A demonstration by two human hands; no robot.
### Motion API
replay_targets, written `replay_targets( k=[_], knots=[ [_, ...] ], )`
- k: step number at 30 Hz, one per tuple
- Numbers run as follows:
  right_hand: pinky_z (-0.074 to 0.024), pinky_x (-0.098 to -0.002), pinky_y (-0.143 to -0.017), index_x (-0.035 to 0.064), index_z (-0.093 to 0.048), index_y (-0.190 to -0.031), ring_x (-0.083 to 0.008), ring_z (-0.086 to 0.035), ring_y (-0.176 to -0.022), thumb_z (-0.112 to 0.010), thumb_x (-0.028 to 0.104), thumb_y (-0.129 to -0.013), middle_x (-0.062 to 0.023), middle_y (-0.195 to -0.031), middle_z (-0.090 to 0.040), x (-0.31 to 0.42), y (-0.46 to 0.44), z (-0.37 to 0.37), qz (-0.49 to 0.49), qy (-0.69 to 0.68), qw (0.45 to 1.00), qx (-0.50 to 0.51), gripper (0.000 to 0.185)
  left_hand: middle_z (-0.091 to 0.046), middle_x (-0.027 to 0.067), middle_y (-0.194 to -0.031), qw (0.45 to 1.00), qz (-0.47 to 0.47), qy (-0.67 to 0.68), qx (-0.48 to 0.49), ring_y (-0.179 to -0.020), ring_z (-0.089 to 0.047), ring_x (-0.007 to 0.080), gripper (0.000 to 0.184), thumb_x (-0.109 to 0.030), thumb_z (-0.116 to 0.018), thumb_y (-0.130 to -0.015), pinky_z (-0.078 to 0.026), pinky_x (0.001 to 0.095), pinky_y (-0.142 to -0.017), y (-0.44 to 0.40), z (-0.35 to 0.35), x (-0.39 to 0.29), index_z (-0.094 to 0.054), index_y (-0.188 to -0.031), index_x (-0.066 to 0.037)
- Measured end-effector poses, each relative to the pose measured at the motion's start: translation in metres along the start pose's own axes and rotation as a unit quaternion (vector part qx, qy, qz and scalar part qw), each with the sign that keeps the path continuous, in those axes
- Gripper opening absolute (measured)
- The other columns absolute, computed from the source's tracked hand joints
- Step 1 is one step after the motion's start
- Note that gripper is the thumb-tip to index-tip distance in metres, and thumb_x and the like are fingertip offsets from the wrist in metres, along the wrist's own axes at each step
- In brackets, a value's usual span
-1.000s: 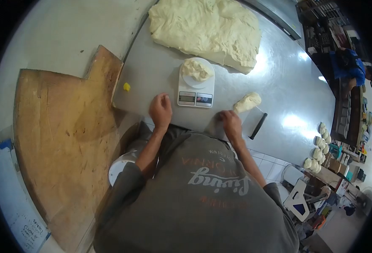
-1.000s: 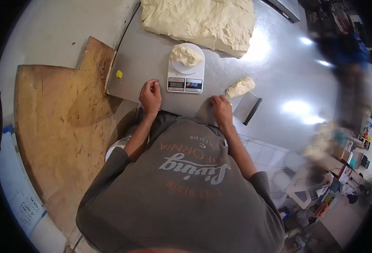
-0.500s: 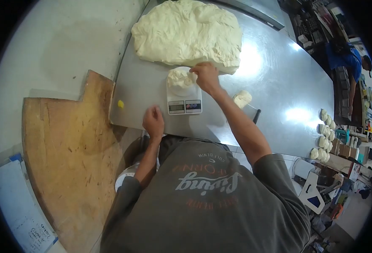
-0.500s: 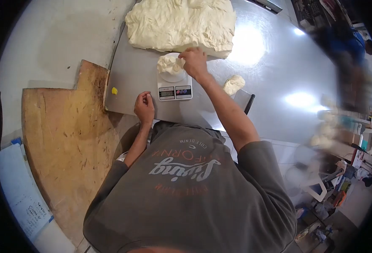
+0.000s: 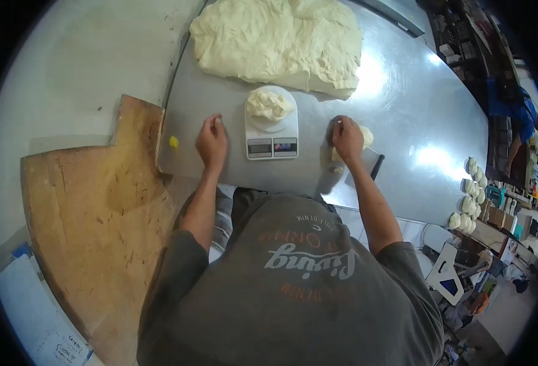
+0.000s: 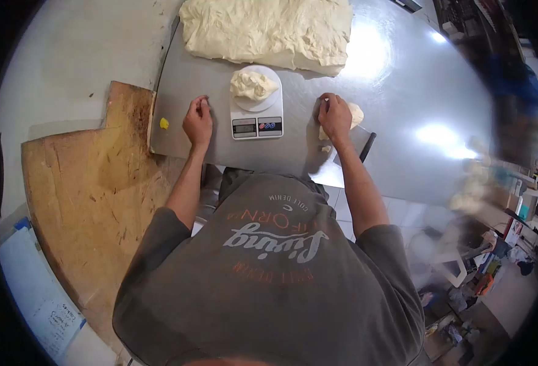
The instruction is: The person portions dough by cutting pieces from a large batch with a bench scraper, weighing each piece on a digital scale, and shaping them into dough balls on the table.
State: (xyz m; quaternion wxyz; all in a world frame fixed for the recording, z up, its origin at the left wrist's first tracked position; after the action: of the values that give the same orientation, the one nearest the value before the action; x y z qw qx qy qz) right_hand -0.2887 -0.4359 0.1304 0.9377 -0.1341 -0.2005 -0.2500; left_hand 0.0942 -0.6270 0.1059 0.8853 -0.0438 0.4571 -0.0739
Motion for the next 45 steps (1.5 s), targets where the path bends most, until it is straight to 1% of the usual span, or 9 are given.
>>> replay_targets(
  k=[10,13,18,23,32,35,39,43,45],
  knots=[
    [-0.0578,-0.047,-0.084,0.0155,-0.071,-0.122,-0.0371,-0.076,-0.092,-0.059,0.024,-0.103,-0.0174,-0.095,-0.079,-0.006,-0.021,-0.017,-0.23,-0.005,0.97,0.083,0.024,-0.077,0.0057,-0.089,0.997,0.039,-0.058,0.024,-0.078,-0.074,0.0218,0.02,-0.026,-0.064,-0.105,-0.057,0.0377,-0.074,-0.005,-0.002,-0.018,-0.078,-0.113,-0.014],
    [-0.0571,-0.0452,-0.091,0.0094,-0.069,-0.129,-0.0359,-0.076,-0.098,-0.061,0.029,-0.104,-0.0182,-0.102,-0.078,0.012,-0.025,-0.015,-0.204,-0.131,0.97,0.022,0.033,-0.077,0.005,-0.088,0.997,0.044,-0.053,0.021,-0.076,-0.073,0.0223,0.02,-0.026,-0.064,-0.105,-0.057,0.0379,-0.072,-0.006,-0.002,-0.02,-0.079,-0.113,-0.015],
    [-0.0415,-0.0487,-0.118,-0.0011,-0.051,-0.149,-0.0447,-0.055,-0.138,-0.074,0.039,-0.097,-0.0307,-0.148,-0.056,0.079,-0.005,-0.038,0.023,-0.253,0.967,-0.009,0.069,-0.075,0.0037,-0.083,0.997,0.032,-0.063,0.022,-0.071,-0.071,0.0197,0.02,-0.027,-0.066,-0.105,-0.056,0.0367,-0.07,-0.006,-0.004,-0.012,-0.079,-0.115,-0.017],
    [-0.0279,-0.064,-0.124,0.005,-0.031,-0.163,-0.0477,-0.041,-0.15,-0.085,0.06,-0.084,-0.0313,-0.16,-0.04,0.173,0.007,-0.036,0.242,-0.159,0.956,-0.052,0.11,-0.075,0.0026,-0.081,0.998,0.022,-0.059,0.012,-0.07,-0.07,0.0194,0.02,-0.028,-0.065,-0.105,-0.055,0.0366,-0.07,-0.004,-0.003,-0.011,-0.079,-0.115,-0.017],
    [-0.0461,-0.0571,-0.111,0.0241,-0.065,-0.138,-0.0379,-0.059,-0.135,-0.085,0.053,-0.085,-0.0143,-0.148,-0.058,0.191,-0.029,-0.053,0.329,-0.042,0.943,0.022,0.063,-0.079,0.0064,-0.095,0.998,0.04,-0.036,0.045,-0.084,-0.076,0.0232,0.027,-0.031,-0.058,-0.109,-0.057,0.0389,-0.079,-0.001,-0.006,-0.004,-0.074,-0.125,-0.016],
    [-0.0537,-0.0488,-0.103,0.0226,-0.066,-0.138,-0.0375,-0.065,-0.126,-0.082,0.046,-0.089,-0.0152,-0.14,-0.064,0.181,-0.06,-0.067,0.304,-0.102,0.944,0.081,0.056,-0.08,0.0117,-0.105,0.993,0.048,0.044,0.101,-0.092,-0.077,0.0301,0.031,-0.032,-0.055,-0.11,-0.057,0.0413,-0.086,0.01,-0.006,-0.027,-0.072,-0.128,-0.013],
    [-0.0565,-0.0424,-0.101,0.0097,-0.066,-0.142,-0.0347,-0.074,-0.11,-0.075,0.046,-0.095,-0.0172,-0.137,-0.069,0.163,-0.105,-0.059,0.041,-0.238,0.957,0.159,0.06,-0.079,0.0094,-0.11,0.991,-0.045,-0.014,0.125,-0.097,-0.075,0.0256,0.036,-0.034,-0.056,-0.111,-0.057,0.0384,-0.09,0.034,-0.023,-0.019,-0.069,-0.14,-0.016],
    [-0.0557,-0.0393,-0.098,0.0034,-0.059,-0.15,-0.0267,-0.071,-0.115,-0.07,0.055,-0.096,-0.0158,-0.13,-0.072,0.14,-0.1,-0.062,-0.226,-0.539,0.744,0.324,0.076,-0.075,0.0077,-0.129,0.997,-0.016,0.068,0.028,-0.109,-0.072,0.0233,0.046,-0.037,-0.058,-0.111,-0.056,0.036,-0.095,0.023,-0.022,-0.041,-0.061,-0.149,-0.013],
    [-0.0556,-0.0387,-0.097,0.0025,-0.06,-0.149,-0.0266,-0.07,-0.113,-0.068,0.061,-0.097,-0.015,-0.127,-0.072,0.159,-0.089,-0.017,-0.09,-0.515,0.752,0.4,0.079,-0.072,0.0088,-0.133,0.924,0.134,0.348,0.081,-0.113,-0.07,0.0252,0.052,-0.041,-0.061,-0.109,-0.055,0.0358,-0.099,0.019,-0.03,-0.118,-0.057,-0.152,-0.011]
  ],
)
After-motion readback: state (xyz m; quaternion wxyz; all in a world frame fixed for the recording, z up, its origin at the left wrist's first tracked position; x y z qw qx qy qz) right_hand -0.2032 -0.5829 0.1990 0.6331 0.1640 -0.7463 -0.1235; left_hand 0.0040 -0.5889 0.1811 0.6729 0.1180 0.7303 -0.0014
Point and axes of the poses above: each hand's wrist, its own y-axis away from the middle knuckle, its own z-axis out of the back of the hand, x = y × z, the point moved 6 cm from there along -y, towards the middle knuckle
